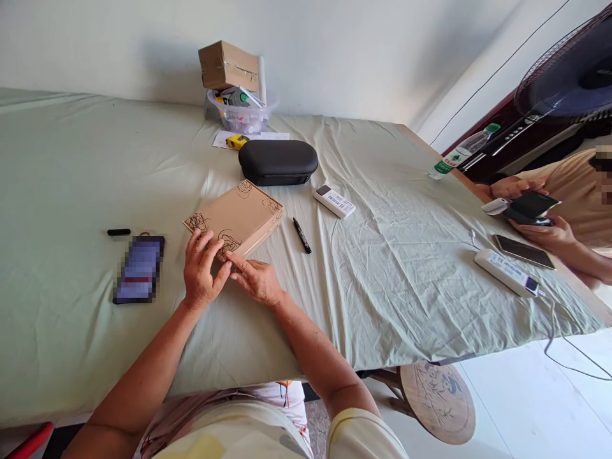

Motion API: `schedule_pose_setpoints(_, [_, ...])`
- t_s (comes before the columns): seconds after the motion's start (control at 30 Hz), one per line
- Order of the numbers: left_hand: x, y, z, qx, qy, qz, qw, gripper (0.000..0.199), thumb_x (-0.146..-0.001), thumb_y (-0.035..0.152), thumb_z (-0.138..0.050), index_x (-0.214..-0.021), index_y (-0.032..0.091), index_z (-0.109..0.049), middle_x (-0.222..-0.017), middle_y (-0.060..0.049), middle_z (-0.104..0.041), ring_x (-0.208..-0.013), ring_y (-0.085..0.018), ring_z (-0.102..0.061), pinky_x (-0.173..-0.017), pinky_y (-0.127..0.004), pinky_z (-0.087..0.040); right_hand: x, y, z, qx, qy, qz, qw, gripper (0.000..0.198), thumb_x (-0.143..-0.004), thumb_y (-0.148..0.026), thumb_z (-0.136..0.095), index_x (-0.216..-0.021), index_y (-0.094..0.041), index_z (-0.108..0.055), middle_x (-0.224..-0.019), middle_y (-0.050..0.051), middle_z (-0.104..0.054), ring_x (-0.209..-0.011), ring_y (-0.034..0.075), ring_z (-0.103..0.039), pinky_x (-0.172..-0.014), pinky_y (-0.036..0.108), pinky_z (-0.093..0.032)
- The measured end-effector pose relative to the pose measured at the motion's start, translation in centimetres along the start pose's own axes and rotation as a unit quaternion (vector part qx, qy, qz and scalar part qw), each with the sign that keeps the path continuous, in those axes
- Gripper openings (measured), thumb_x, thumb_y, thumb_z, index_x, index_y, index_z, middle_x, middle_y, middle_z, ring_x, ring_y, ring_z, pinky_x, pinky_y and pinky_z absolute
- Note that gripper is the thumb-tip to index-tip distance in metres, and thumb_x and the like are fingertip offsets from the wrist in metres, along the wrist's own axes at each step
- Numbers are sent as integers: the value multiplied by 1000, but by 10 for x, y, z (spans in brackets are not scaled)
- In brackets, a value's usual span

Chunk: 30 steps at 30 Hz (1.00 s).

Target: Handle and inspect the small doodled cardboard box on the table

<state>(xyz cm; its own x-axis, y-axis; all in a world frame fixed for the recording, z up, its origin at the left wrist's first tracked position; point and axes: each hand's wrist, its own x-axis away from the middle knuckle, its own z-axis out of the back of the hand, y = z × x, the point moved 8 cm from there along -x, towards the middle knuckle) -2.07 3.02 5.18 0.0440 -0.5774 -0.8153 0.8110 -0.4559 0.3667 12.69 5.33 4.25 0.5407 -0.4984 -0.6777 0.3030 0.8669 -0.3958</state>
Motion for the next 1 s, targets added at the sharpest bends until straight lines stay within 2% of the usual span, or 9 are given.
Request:
schedule_pose_setpoints(0.1, [0, -1, 0, 8, 1, 3, 1000, 40, -101, 39, -65, -136, 20, -64, -149, -19, -63, -157, -38, -45, -126, -60, -42, 4, 17, 4, 40, -6, -45, 998, 52, -114, -44, -41, -163, -26, -44, -91, 4, -79, -69, 14, -70, -68, 24, -58])
schedule_pose_setpoints(0.23, [-3, 2, 3, 39, -4, -26, 999, 29, -102, 29, -57, -129, 20, -65, -143, -15, -69, -155, -34, -49, -124, -59, -46, 12, 47, 19, 68, 10, -140, 988, 51, -113, -45, -43, -157, -23, -53, -85, 3, -77, -68, 13, -68, -69, 23, -58])
schedule_pose_setpoints(0.37, [-8, 1, 12, 54, 18, -58, 997, 28, -99, 15, -51, -123, 21, -65, -133, -13, -75, -146, -29, -59, -118, -54, -53, 18, 69, 42, 84, 64, -206, 973, 54, -111, -44, -45, -157, -18, -54, -85, 3, -77, -68, 12, -67, -70, 24, -58])
schedule_pose_setpoints(0.5, [-11, -7, 20, 30, 41, -50, 997, 28, -96, 9, -50, -113, 23, -68, -125, -10, -80, -138, -26, -67, -117, -53, -52, 24, 84, 59, 99, 118, -249, 956, 54, -109, -42, -46, -157, -18, -55, -81, 2, -76, -61, 12, -61, -67, 26, -58])
schedule_pose_setpoints(0.63, [-12, -12, 24, 32, 51, -39, 997, 29, -95, 7, -48, -107, 24, -69, -120, -7, -82, -134, -24, -70, -114, -49, -53, 22, 81, 68, 121, 160, -231, 952, 44, -109, -41, -49, -146, -23, -66, -91, 4, -76, -64, 13, -61, -69, 29, -59])
schedule_pose_setpoints(0.73, [-12, -14, 24, 25, 56, -25, 998, 30, -95, 7, -48, -108, 24, -69, -121, -7, -82, -134, -24, -69, -116, -48, -51, 19, 72, 74, 140, 192, -200, 951, 35, -107, -39, -55, -134, -26, -73, -106, 9, -74, -92, 19, -71, -86, 37, -63])
schedule_pose_setpoints(0.8, [-11, -16, 24, 1, 62, -12, 998, 31, -96, 7, -48, -109, 25, -70, -120, -6, -82, -135, -23, -69, -119, -49, -48, 17, 67, 75, 130, 204, -183, 953, 31, -106, -37, -56, -130, -27, -73, -113, 10, -72, -104, 22, -72, -93, 41, -64])
schedule_pose_setpoints(0.87, [-9, -18, 25, -37, 77, 3, 996, 31, -96, 7, -49, -111, 25, -70, -120, -6, -83, -136, -24, -68, -120, -49, -44, 14, 62, 74, 112, 207, -174, 956, 28, -106, -34, -56, -127, -26, -72, -112, 9, -73, -97, 19, -73, -88, 39, -65])
schedule_pose_setpoints(1.0, [-7, -23, 25, -115, 92, 33, 988, 29, -97, 11, -55, -116, 25, -72, -125, -8, -81, -142, -29, -63, -123, -55, -36, 8, 42, 69, 114, 206, -144, 961, 19, -105, -32, -58, -115, -24, -72, -95, 5, -73, -77, 15, -70, -73, 32, -65])
